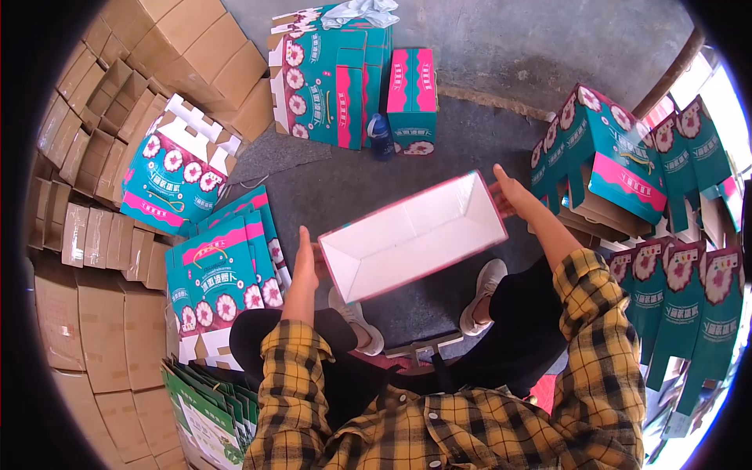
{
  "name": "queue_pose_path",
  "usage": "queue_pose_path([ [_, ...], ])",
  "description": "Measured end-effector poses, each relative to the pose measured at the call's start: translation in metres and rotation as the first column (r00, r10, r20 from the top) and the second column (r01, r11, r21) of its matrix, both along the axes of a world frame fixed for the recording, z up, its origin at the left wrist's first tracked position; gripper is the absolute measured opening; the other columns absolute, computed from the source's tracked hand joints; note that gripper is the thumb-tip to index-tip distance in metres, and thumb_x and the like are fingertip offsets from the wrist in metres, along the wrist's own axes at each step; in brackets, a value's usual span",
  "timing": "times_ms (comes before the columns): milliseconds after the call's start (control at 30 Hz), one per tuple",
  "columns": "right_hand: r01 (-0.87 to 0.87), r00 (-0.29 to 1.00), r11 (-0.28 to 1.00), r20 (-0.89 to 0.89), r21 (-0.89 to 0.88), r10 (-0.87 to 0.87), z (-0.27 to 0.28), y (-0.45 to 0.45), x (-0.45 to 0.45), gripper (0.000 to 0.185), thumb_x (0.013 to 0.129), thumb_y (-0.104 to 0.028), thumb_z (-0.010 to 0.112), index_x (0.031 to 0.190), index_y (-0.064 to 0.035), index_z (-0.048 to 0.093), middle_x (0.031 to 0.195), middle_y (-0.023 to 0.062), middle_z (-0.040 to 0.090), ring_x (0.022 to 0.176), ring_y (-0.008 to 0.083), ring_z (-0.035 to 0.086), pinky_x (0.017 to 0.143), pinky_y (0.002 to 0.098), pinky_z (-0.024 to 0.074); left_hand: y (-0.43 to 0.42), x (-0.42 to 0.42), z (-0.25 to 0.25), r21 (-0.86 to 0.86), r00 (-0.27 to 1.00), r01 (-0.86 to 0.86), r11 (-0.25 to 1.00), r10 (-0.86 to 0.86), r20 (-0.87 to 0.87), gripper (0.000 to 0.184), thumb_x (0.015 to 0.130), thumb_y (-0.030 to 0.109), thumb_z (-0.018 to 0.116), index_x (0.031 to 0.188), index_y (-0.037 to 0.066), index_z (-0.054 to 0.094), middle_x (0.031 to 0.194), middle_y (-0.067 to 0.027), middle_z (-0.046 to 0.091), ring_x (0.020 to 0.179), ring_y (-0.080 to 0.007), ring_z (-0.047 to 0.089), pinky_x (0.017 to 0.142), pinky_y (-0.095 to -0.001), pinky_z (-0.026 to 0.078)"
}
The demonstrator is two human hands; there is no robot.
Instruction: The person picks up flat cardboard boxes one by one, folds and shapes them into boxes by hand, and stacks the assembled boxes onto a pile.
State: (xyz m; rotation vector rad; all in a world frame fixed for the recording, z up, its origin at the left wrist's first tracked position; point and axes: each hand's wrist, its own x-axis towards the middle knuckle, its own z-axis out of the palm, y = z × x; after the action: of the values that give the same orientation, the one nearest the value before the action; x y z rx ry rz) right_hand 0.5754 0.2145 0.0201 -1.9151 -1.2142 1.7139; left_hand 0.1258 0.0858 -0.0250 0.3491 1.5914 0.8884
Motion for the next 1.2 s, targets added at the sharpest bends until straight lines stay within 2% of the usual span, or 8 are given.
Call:
queue_pose_path([
  [267,-0.087,0.993,0.979,-0.096,-0.185,0.070,0.003,-0.013,0.012,0.071,0.089,-0.062,0.037,0.120,-0.0014,0.056,0.112,0.0171,0.061,0.102,0.0294,0.059,0.087,0.0498,0.0468,-0.012,0.032,-0.002,-0.067,0.881,0.251,0.966,-0.199,0.430,0.062,0.090,0.054,0.041,0.127,0.005,0.054,0.118,-0.0129,0.063,0.105,-0.0262,0.061,0.093,-0.0410,0.047],
  [533,-0.050,0.824,0.884,-0.481,0.465,0.300,0.080,-0.035,0.005,0.056,0.083,-0.038,0.054,0.128,-0.0042,0.049,0.122,0.0083,0.058,0.109,0.0229,0.057,0.099,0.0384,0.0389,-0.022,0.035,0.046,0.615,0.949,-0.123,0.779,-0.090,0.303,0.054,0.090,0.042,0.047,0.120,-0.002,0.052,0.116,-0.0106,0.060,0.112,-0.0231,0.054,0.096,-0.0358,0.041],
  [733,0.009,0.910,0.977,-0.408,0.211,0.080,0.058,-0.026,0.016,0.075,0.090,-0.066,0.037,0.129,-0.0041,0.048,0.124,0.0108,0.056,0.110,0.0247,0.054,0.098,0.0431,0.0385,-0.016,0.039,0.049,0.390,0.928,-0.322,0.863,0.207,0.309,0.065,0.086,0.065,0.046,0.122,0.010,0.050,0.118,-0.0054,0.055,0.104,-0.0187,0.054,0.084,-0.0304,0.045],
  [867,0.044,0.928,0.940,-0.362,0.339,0.087,0.036,-0.045,-0.001,0.086,0.086,-0.074,0.036,0.133,-0.0025,0.045,0.128,0.0151,0.053,0.116,0.0266,0.051,0.102,0.0395,0.0371,-0.032,0.031,-0.029,0.539,0.990,-0.081,0.838,0.004,0.143,0.049,0.098,0.043,0.042,0.133,0.009,0.044,0.120,-0.0062,0.056,0.099,-0.0184,0.060,0.077,-0.0319,0.051],
  [900,-0.004,0.920,0.993,-0.389,0.120,0.051,0.023,-0.039,-0.003,0.089,0.085,-0.075,0.037,0.137,-0.0027,0.041,0.132,0.0181,0.049,0.120,0.0272,0.049,0.104,0.0385,0.0356,-0.037,0.029,-0.034,0.578,0.961,-0.102,0.810,-0.071,0.269,0.041,0.099,0.033,0.042,0.132,0.008,0.045,0.117,-0.0068,0.057,0.097,-0.0184,0.061,0.082,-0.0318,0.052],
  [933,-0.052,0.913,0.993,-0.407,-0.105,0.005,0.013,-0.036,0.001,0.093,0.084,-0.076,0.037,0.141,-0.0030,0.036,0.135,0.0211,0.045,0.123,0.0278,0.046,0.106,0.0375,0.0341,-0.037,0.026,-0.037,0.575,0.959,-0.095,0.813,-0.081,0.272,0.041,0.099,0.033,0.042,0.132,0.008,0.045,0.117,-0.0068,0.057,0.097,-0.0184,0.061,0.082,-0.0318,0.052],
  [1133,0.035,0.986,0.998,-0.161,-0.048,-0.042,-0.014,-0.039,-0.002,0.089,0.085,-0.074,0.038,0.131,0.0003,0.048,0.131,0.0231,0.047,0.119,0.0290,0.048,0.099,0.0412,0.0400,-0.026,0.035,-0.025,0.349,0.901,-0.115,0.930,-0.050,0.431,0.045,0.098,0.036,0.043,0.131,0.006,0.046,0.119,-0.0091,0.057,0.107,-0.0195,0.058,0.089,-0.0337,0.050],
  [1200,-0.248,0.969,0.965,-0.020,-0.084,0.247,-0.026,-0.031,0.008,0.088,0.086,-0.068,0.044,0.137,0.0045,0.040,0.134,0.0272,0.045,0.127,0.0374,0.041,0.104,0.0442,0.0355,-0.013,0.028,-0.055,0.316,0.974,-0.105,0.943,0.033,0.226,0.047,0.093,0.035,0.055,0.126,0.002,0.051,0.116,-0.0141,0.060,0.104,-0.0264,0.061,0.085,-0.0364,0.051],
])
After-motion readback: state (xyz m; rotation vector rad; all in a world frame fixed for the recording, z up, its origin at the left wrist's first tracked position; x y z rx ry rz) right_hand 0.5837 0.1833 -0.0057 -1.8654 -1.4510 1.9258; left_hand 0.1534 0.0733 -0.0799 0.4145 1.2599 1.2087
